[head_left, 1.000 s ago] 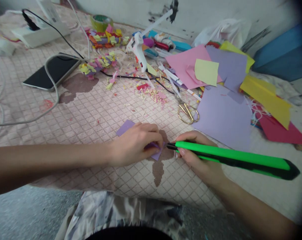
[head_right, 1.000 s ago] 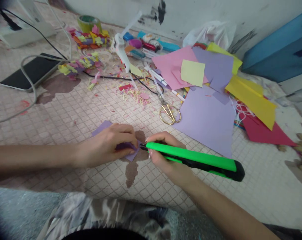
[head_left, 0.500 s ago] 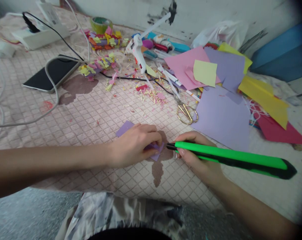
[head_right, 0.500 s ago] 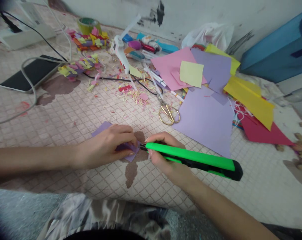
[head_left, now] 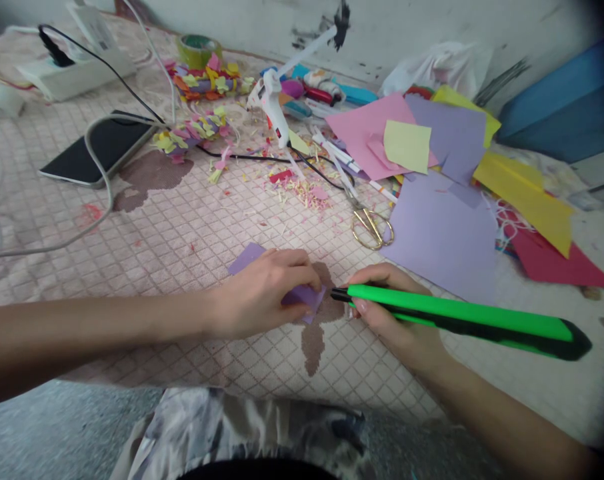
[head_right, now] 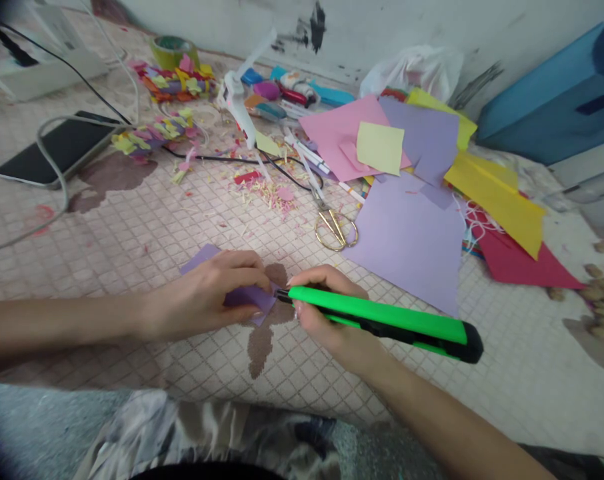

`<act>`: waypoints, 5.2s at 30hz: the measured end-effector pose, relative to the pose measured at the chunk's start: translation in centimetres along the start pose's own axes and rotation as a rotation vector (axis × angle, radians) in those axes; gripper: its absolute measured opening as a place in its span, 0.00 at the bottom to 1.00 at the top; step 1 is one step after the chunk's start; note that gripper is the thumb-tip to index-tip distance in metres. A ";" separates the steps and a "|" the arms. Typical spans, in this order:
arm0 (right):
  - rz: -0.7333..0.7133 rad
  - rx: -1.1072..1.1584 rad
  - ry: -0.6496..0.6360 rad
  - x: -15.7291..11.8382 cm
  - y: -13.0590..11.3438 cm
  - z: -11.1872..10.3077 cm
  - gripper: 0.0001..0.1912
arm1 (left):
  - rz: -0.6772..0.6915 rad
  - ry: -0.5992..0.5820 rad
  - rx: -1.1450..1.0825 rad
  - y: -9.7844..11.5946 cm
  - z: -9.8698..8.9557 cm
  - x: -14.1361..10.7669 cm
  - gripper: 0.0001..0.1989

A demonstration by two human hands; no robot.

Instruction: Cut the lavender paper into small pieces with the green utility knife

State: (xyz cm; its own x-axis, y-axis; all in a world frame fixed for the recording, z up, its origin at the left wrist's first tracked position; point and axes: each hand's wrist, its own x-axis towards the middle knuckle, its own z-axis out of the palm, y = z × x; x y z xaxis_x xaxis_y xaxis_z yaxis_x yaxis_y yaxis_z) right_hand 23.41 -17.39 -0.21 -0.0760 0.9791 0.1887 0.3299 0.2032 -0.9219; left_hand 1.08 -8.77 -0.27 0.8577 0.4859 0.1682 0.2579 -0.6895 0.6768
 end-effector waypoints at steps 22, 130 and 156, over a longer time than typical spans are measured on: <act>0.017 0.010 0.025 -0.2 0.2 -0.3 0.08 | 0.110 0.123 0.227 -1.6 -0.9 -0.4 0.23; 0.341 0.314 -0.254 0.7 0.5 -0.7 0.04 | 0.133 0.073 0.091 -2.0 0.2 1.1 0.05; 0.328 0.261 -0.293 0.5 1.0 -0.8 0.05 | 0.030 0.103 -0.021 -1.6 -0.1 1.1 0.08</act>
State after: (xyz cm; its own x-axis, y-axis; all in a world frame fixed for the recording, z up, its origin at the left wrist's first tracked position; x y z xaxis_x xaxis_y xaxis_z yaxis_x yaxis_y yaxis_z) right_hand 24.40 -16.66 -0.75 -0.2811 0.9400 -0.1933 0.1375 -0.1599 -0.9775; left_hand 1.61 -7.06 -1.11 0.8143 0.5188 0.2603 0.2229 -0.6936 0.6850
